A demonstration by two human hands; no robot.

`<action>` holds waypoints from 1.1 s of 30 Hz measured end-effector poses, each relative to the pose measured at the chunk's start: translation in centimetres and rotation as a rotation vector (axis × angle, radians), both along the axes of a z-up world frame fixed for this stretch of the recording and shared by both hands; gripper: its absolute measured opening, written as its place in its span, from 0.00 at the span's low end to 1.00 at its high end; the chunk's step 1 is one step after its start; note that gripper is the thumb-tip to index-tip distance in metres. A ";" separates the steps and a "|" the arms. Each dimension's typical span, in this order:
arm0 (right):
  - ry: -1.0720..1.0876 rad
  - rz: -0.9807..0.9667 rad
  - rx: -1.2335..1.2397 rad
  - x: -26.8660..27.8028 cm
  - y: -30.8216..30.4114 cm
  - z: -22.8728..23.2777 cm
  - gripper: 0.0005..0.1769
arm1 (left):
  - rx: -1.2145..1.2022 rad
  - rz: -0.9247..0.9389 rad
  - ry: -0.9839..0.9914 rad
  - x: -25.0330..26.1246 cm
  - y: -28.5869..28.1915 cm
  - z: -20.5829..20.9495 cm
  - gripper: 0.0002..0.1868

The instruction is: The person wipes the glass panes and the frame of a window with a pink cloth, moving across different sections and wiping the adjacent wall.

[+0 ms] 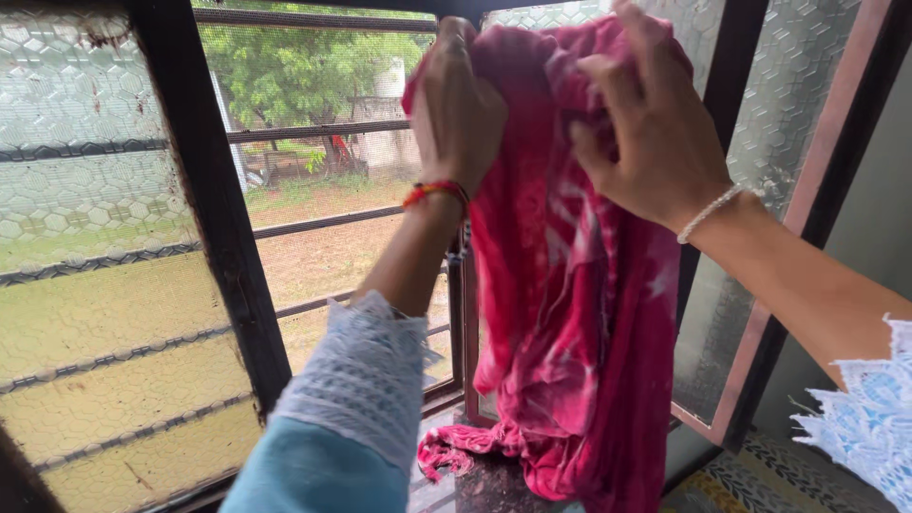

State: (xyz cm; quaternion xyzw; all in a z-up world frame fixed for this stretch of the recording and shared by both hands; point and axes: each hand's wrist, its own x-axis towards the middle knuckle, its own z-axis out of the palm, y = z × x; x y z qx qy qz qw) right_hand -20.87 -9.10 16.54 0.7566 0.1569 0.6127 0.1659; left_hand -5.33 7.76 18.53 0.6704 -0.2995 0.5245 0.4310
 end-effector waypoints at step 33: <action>-0.019 -0.336 0.099 8.2 -1.0 -16.8 0.28 | 0.243 0.143 -0.053 6.5 -5.8 -25.0 0.32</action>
